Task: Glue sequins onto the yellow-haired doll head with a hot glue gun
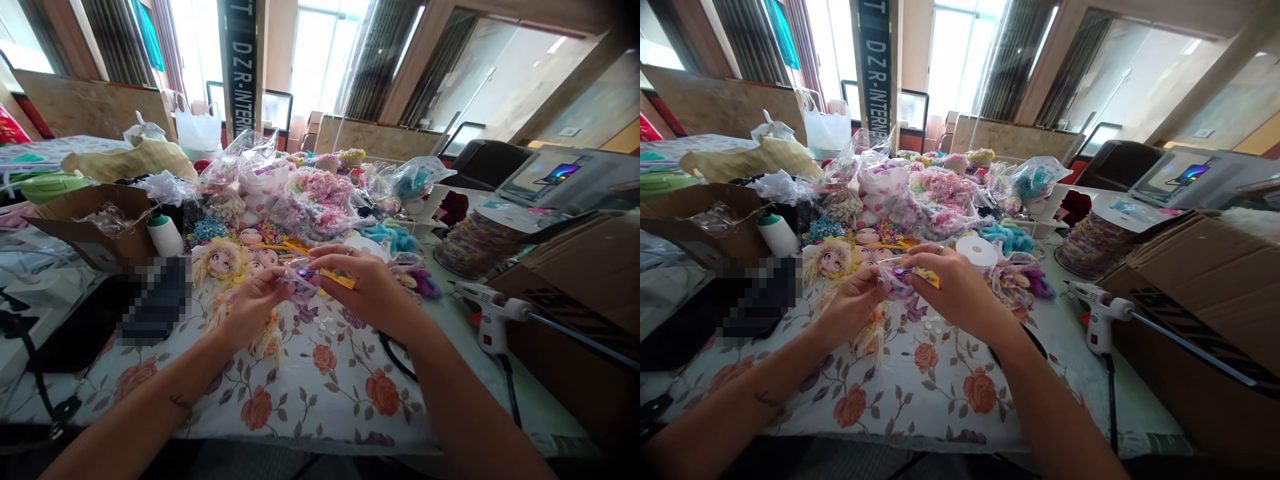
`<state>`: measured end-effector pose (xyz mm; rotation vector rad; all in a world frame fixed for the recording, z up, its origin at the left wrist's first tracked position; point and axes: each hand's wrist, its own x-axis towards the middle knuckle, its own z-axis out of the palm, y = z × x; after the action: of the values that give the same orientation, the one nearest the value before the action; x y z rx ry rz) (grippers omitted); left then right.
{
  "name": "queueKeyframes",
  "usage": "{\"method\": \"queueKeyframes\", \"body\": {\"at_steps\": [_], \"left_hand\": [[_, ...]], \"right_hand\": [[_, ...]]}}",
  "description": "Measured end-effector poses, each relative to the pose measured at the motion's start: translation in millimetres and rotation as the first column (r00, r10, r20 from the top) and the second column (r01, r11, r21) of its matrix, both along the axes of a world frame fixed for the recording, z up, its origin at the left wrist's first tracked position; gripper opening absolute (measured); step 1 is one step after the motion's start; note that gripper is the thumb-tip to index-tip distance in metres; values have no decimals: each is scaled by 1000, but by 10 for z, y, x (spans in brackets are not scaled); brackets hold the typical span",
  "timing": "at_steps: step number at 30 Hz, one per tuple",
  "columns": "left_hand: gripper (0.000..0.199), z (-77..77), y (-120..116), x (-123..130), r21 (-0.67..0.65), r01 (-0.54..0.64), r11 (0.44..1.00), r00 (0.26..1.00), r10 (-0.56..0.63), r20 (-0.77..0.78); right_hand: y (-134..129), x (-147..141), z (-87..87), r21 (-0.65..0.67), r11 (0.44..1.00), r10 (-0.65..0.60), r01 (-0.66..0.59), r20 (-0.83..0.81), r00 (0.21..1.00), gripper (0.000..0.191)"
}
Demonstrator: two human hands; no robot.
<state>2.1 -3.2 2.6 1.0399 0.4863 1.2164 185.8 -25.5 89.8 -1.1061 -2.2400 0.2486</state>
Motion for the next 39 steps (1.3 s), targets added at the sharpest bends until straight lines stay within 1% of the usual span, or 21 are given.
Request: {"method": "queueKeyframes", "body": {"at_steps": [3, 7, 12, 16, 19, 23, 25, 27, 28, 29, 30, 31, 33, 34, 35, 37, 39], "left_hand": [[17, 0, 1, -5, 12, -6, 1000, 1000, 6, -7], [17, -33, 16, -14, 68, -25, 997, 999, 28, -46], [16, -69, 29, -20, 136, -40, 990, 994, 53, -90], [16, -65, 24, -22, 162, -23, 986, 992, 43, -121], [15, -61, 21, -21, 173, -30, 984, 991, 52, -121], [18, -72, 30, -17, 123, -70, 990, 985, 88, -148], [20, -77, 38, -13, 87, -87, 992, 983, 100, -153], [22, -73, 48, -11, 58, -105, 993, 984, 112, -136], [22, -68, 52, -11, 45, -117, 992, 985, 122, -124], [21, -62, 56, -11, 35, -134, 990, 984, 137, -110], [21, -55, 59, -11, 28, -151, 988, 983, 153, -98], [20, -48, 59, -11, 25, -164, 986, 982, 165, -90], [19, -37, 56, -9, 25, -173, 985, 981, 175, -79], [18, -33, 51, -7, 26, -171, 985, 982, 173, -75], [18, -31, 46, -4, 26, -167, 986, 983, 168, -72], [17, -32, 37, 1, 15, -154, 988, 986, 155, -62], [17, -37, 32, 4, 3, -140, 990, 989, 140, -55]], "right_hand": [[11, -42, 70, 49, 999, -6, 6, -15, 1000, 10], [8, -98, 139, 71, 997, 8, -15, 100, 995, 11], [29, -119, 116, 94, 993, 42, -65, 227, 973, 10], [34, -117, 72, 93, 994, 37, -60, 239, 970, 14], [34, -115, 49, 53, 998, 20, -28, 146, 989, 14], [51, -103, 23, -6, 999, -43, 43, -91, 995, 10], [59, -81, -1, -25, 997, -71, 67, -222, 973, 8], [58, -33, -51, -55, 994, -112, 98, -358, 927, 8], [52, 3, -93, -80, 990, -140, 118, -402, 905, 9], [44, 47, -148, -117, 985, -167, 130, -411, 896, 11], [34, 96, -215, -165, 978, -181, 127, -376, 909, 13], [22, 148, -293, -220, 969, -177, 112, -304, 936, 14], [-2, 249, -466, -326, 942, -119, 75, -117, 986, 14], [-13, 292, -551, -354, 933, -88, 67, -43, 995, 14], [-22, 327, -627, -359, 931, -69, 68, 10, 998, 14], [-30, 370, -739, -332, 940, -57, 76, 67, 996, 14], [-28, 382, -785, -312, 948, -40, 67, 92, 995, 17]]}}
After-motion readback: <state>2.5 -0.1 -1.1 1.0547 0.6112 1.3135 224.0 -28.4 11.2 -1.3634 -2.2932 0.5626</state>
